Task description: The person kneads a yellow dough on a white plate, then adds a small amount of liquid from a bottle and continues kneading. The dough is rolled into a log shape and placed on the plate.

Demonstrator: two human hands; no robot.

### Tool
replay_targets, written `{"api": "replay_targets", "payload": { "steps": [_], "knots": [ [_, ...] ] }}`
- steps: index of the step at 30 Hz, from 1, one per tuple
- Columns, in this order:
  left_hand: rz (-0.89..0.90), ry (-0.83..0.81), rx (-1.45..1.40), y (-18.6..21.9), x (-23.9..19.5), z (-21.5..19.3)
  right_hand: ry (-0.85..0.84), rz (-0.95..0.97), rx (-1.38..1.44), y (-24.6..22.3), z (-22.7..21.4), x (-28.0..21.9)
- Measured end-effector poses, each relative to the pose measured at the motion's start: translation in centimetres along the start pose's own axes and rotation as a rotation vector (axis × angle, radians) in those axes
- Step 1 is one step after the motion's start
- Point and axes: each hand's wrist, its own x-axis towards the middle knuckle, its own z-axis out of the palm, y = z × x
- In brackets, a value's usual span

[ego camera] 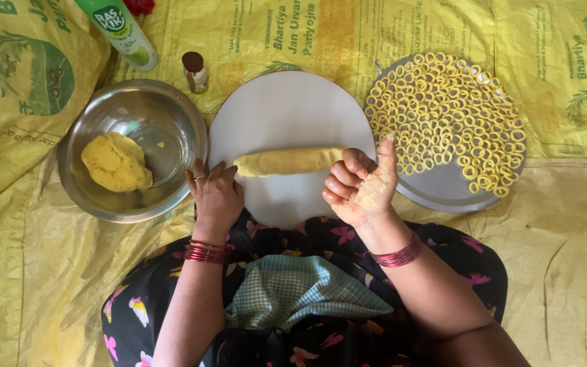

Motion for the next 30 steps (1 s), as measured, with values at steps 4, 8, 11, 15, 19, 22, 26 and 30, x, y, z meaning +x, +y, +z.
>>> {"api": "replay_targets", "payload": {
  "steps": [4, 8, 11, 15, 19, 22, 26, 30],
  "knots": [
    [-0.001, -0.006, -0.002, 0.1, 0.2, -0.3, -0.137, 0.067, 0.045, -0.2, 0.6, -0.3],
    [-0.001, 0.009, -0.004, 0.2, 0.3, -0.5, -0.147, 0.098, 0.099, -0.2, 1.2, -0.2],
    [0.001, 0.016, -0.001, 0.2, 0.4, -0.5, -0.109, 0.133, 0.111, -0.1, 1.1, 0.0],
    [0.004, 0.033, 0.001, 0.3, 0.5, -0.4, -0.104, 0.16, 0.132, 0.1, 0.2, 0.5],
    [0.0, 0.031, -0.013, 0.4, 0.6, -0.3, -0.061, 0.13, 0.058, 0.4, -0.3, 1.2],
    [0.004, 0.037, -0.011, 0.4, 0.7, -0.2, 0.077, 0.138, -0.104, 0.5, -0.2, 1.5],
    [0.011, 0.031, -0.008, 0.5, 0.9, -0.3, 0.028, 0.086, -0.212, 0.7, -0.5, 1.6],
    [0.012, 0.034, -0.014, 0.6, 1.0, -0.4, 0.017, 0.02, -0.257, 1.1, -2.2, 1.8]
  ]
}}
